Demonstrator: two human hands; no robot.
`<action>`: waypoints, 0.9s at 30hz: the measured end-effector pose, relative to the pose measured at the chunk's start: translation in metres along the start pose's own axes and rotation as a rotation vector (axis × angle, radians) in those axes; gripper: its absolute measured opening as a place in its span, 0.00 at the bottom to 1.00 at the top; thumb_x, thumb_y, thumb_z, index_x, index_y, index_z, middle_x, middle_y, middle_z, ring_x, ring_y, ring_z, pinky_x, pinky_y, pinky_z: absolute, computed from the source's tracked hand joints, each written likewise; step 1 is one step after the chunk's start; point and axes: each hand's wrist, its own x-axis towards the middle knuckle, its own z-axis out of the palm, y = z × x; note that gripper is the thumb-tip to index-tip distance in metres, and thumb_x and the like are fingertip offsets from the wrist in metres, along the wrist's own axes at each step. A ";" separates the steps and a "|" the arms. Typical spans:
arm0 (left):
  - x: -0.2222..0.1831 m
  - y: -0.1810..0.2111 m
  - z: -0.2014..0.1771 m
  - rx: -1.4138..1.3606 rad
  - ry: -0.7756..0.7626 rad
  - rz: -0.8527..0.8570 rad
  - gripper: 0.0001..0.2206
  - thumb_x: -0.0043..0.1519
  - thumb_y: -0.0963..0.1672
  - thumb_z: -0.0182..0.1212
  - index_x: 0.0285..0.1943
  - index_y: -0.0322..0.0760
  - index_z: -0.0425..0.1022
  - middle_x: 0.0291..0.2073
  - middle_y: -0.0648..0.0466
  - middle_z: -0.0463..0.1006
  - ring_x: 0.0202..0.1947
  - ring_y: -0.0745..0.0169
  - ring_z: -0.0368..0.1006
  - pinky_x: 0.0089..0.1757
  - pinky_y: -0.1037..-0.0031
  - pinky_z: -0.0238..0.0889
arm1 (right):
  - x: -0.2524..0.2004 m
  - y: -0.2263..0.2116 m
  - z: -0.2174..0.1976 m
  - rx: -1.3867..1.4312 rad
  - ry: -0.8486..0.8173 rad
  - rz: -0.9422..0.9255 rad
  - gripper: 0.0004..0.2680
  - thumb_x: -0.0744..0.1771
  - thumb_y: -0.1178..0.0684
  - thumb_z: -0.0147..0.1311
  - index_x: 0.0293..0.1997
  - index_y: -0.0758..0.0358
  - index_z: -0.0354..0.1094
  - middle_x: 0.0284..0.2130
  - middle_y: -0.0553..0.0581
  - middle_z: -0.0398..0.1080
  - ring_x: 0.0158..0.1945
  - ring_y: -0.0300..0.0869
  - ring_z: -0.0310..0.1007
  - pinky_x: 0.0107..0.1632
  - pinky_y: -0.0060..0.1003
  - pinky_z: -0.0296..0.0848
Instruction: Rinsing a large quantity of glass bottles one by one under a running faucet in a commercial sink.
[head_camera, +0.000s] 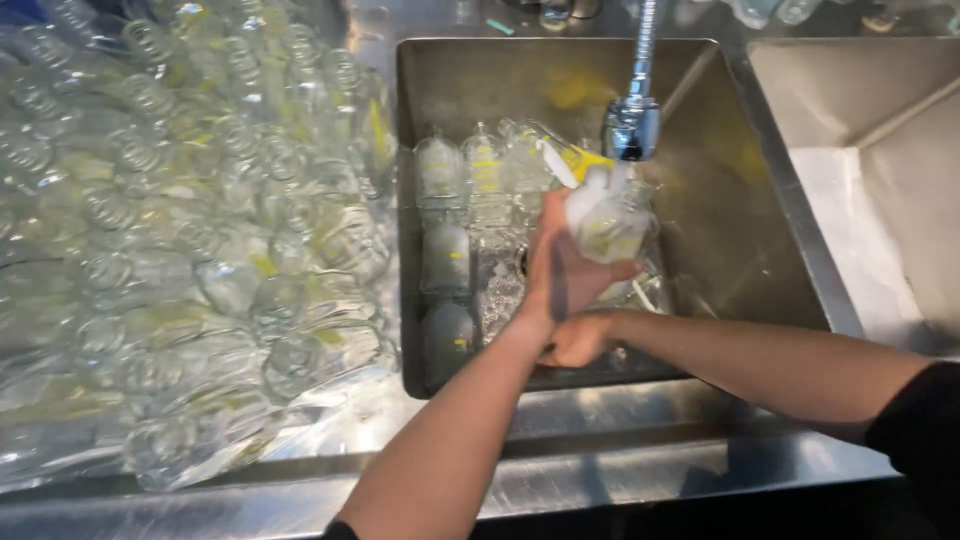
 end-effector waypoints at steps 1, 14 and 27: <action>-0.006 0.005 -0.002 -0.027 -0.014 0.017 0.43 0.39 0.46 0.78 0.67 0.48 0.58 0.62 0.42 0.70 0.67 0.42 0.65 0.63 0.55 0.62 | 0.139 0.032 -0.072 0.632 -0.525 -0.216 0.19 0.74 0.53 0.35 0.74 0.74 0.48 0.75 0.69 0.41 0.76 0.51 0.42 0.78 0.44 0.36; -0.005 0.003 -0.016 0.033 -0.011 0.035 0.45 0.41 0.47 0.72 0.70 0.41 0.52 0.64 0.37 0.62 0.65 0.29 0.63 0.61 0.45 0.60 | 0.154 -0.158 -0.034 0.251 -0.316 -0.036 0.22 0.69 0.45 0.42 0.70 0.65 0.54 0.70 0.64 0.50 0.73 0.50 0.49 0.74 0.44 0.44; 0.005 -0.004 -0.012 0.118 0.031 0.113 0.45 0.40 0.47 0.76 0.68 0.43 0.53 0.61 0.41 0.65 0.65 0.37 0.63 0.62 0.52 0.59 | 0.064 -0.269 0.017 -0.150 0.074 0.125 0.25 0.63 0.37 0.51 0.66 0.56 0.61 0.64 0.59 0.58 0.69 0.50 0.57 0.70 0.43 0.53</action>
